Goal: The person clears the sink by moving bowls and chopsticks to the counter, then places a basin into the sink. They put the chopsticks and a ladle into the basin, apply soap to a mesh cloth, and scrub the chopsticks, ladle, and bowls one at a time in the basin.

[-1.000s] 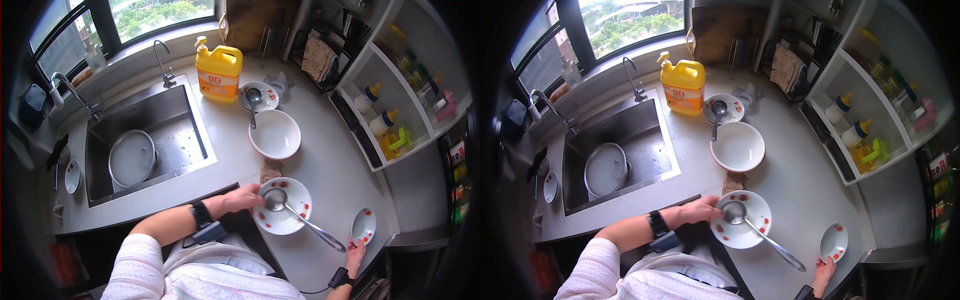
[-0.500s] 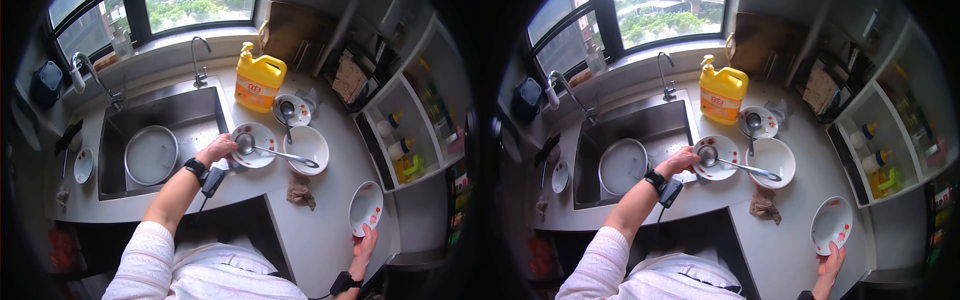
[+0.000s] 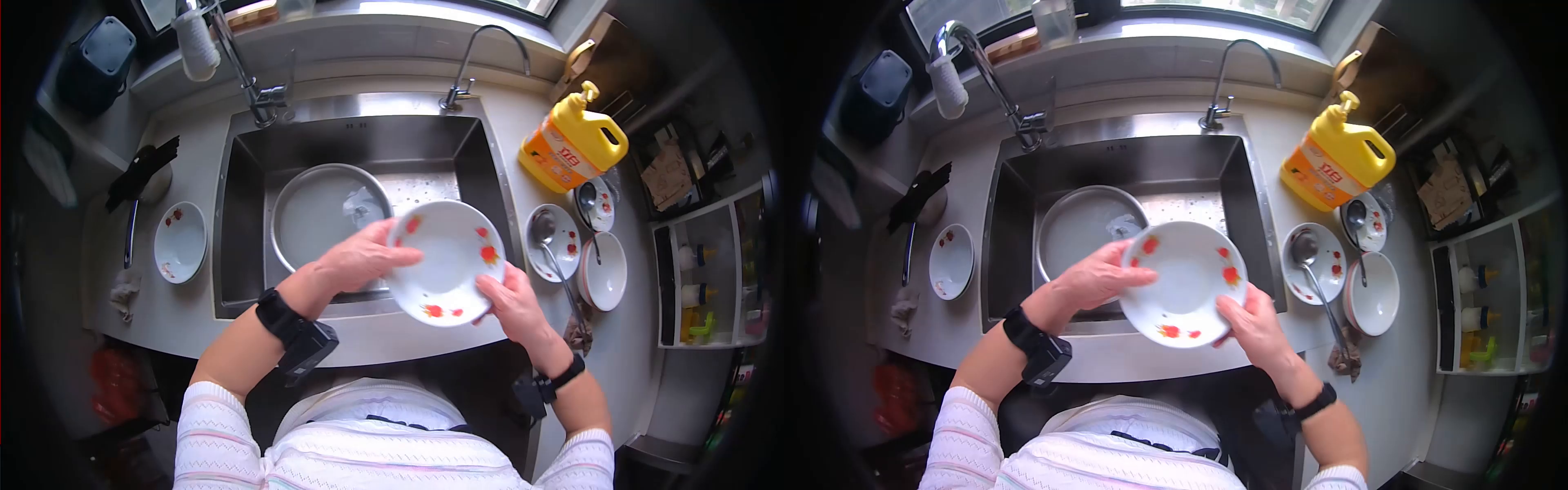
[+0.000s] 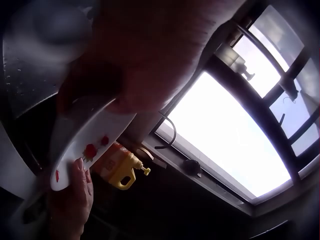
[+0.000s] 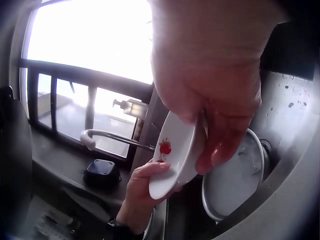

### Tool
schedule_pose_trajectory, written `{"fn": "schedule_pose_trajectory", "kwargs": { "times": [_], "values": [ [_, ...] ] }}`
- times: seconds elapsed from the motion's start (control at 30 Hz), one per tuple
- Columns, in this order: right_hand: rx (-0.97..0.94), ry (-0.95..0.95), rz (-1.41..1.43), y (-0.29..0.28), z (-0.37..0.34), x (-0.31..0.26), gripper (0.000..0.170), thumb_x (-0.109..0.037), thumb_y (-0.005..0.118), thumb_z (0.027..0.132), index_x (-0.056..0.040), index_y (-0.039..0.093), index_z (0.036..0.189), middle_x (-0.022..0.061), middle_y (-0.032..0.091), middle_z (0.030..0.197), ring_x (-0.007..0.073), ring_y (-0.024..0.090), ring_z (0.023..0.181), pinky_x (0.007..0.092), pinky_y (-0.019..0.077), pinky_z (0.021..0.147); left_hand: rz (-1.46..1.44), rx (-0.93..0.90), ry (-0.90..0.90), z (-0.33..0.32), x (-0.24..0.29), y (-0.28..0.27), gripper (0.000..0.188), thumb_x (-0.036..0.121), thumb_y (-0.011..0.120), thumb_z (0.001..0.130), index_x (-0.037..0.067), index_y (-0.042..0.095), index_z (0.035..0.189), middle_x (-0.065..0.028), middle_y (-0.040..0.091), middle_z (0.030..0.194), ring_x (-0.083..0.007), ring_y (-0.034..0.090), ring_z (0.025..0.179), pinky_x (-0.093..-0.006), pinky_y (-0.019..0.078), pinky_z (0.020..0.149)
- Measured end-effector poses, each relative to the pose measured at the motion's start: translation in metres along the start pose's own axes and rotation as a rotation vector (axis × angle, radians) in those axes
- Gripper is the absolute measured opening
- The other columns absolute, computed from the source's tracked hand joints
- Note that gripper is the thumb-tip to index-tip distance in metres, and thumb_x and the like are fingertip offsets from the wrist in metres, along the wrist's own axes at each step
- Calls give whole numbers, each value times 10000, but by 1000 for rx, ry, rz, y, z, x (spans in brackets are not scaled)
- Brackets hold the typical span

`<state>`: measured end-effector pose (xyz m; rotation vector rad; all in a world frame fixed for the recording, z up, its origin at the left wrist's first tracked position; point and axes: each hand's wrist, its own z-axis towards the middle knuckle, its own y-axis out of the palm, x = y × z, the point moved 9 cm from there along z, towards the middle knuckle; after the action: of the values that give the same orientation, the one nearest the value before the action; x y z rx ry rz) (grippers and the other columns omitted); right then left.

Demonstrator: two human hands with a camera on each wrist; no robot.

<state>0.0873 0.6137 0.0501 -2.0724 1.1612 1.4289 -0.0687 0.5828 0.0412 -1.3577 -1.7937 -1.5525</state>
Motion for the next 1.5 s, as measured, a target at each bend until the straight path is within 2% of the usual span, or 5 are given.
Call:
{"fn": "schedule_pose_trajectory", "kwargs": {
  "times": [0.57, 0.9, 1.07, 1.33, 1.5],
  "values": [
    [-574, 15, -1782, 159, 248, 179, 358, -126, 552, 717, -91, 591, 1070, 153, 486, 1205, 357, 457, 1112, 413, 407, 905, 1066, 952, -34, -63, -25, -268, 552, 15, 445, 709, 67, 368, 1253, -277, 518, 993, -420, 503, 955, -441, 398, 865],
    [-257, 300, -82, 194, 232, 140, 559, -79, 579, 744, -12, 370, 1259, 122, 553, 975, 152, 535, 833, 249, 449, 695, 455, 998, -157, -31, -102, -299, 430, 220, 417, 823, 11, 430, 1199, -198, 529, 1108, -335, 523, 1008, -407, 395, 888],
    [-710, -63, -1369, 204, 201, 139, 720, -66, 622, 651, -117, 327, 1307, 128, 337, 1335, 243, 375, 1200, 476, 337, 917, 191, 994, -171, -33, -87, -278, 403, 268, 395, 870, 6, 459, 1170, -172, 540, 1070, -291, 559, 906, -403, 491, 727],
    [-617, -81, -1546, 171, 227, 165, 645, -73, 593, 669, -87, 361, 1270, 129, 296, 1359, 287, 288, 1253, 550, 296, 946, 507, 1016, -117, -27, -85, -295, 435, 269, 416, 854, 24, 440, 1212, -211, 539, 1090, -326, 551, 968, -392, 459, 790],
    [-728, 37, -851, 221, 220, 163, 494, -66, 535, 711, -41, 427, 1193, 137, 430, 1255, 324, 407, 1154, 544, 355, 878, 664, 1090, -75, -24, -93, -295, 437, 274, 419, 857, 15, 445, 1207, -206, 542, 1093, -311, 521, 1033, -369, 383, 883]
  ]
}}
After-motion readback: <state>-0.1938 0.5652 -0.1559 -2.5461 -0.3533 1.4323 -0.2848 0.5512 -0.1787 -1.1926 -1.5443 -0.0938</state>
